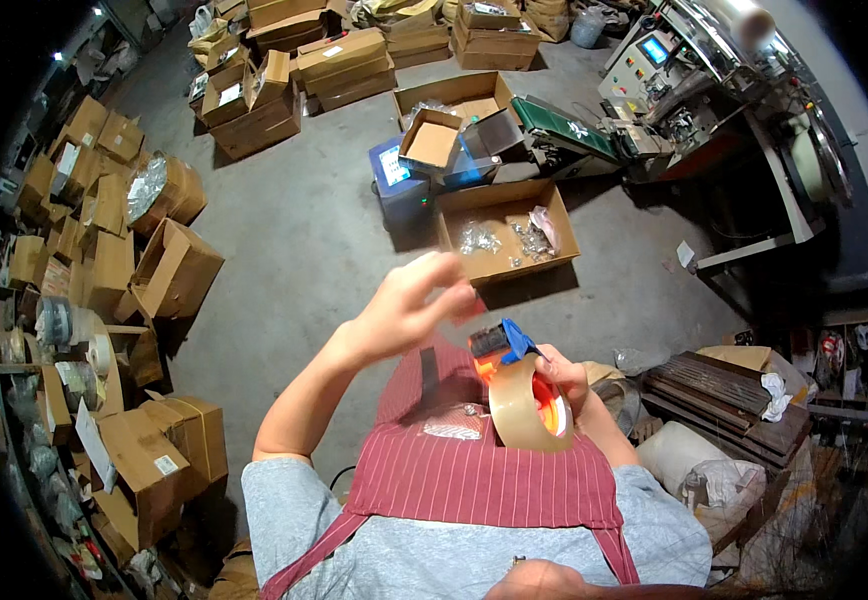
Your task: The person loads a roll of packing tape into a handheld dispenser and then repeatedly tapes the seams of several cardboard boxes. The person places the taped boxes aside and briefly interacts with another person before continuing to tape more boxes.
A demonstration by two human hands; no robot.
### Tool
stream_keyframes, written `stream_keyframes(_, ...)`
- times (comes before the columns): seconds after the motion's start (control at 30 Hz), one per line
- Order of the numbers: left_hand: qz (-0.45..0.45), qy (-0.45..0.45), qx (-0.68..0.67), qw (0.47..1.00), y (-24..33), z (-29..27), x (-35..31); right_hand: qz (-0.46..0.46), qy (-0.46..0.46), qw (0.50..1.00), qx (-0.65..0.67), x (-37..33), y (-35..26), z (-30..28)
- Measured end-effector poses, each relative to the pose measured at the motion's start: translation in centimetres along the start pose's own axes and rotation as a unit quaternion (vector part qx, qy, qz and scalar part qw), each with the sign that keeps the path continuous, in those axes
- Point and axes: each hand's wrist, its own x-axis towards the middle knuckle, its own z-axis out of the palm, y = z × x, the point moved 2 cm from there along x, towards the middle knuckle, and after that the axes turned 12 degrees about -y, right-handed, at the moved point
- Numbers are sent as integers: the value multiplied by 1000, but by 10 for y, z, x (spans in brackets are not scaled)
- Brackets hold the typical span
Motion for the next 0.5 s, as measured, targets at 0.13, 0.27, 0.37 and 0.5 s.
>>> stream_keyframes(0.13, -124, 10, -319, 940, -33, 3, -2, -10, -15, 993, 114, 0, 22, -23)
stream_keyframes(0.27, -164, 0, -435, 885, -49, 4, -23, 0, -22, 990, 136, 7, 27, -27)
stream_keyframes(0.37, -154, -41, -408, 899, -50, 2, -34, 22, 21, 995, 96, 16, 23, -18)
stream_keyframes(0.5, -151, 11, -288, 946, -40, 2, -36, 55, 34, 995, 80, 30, 26, -14)
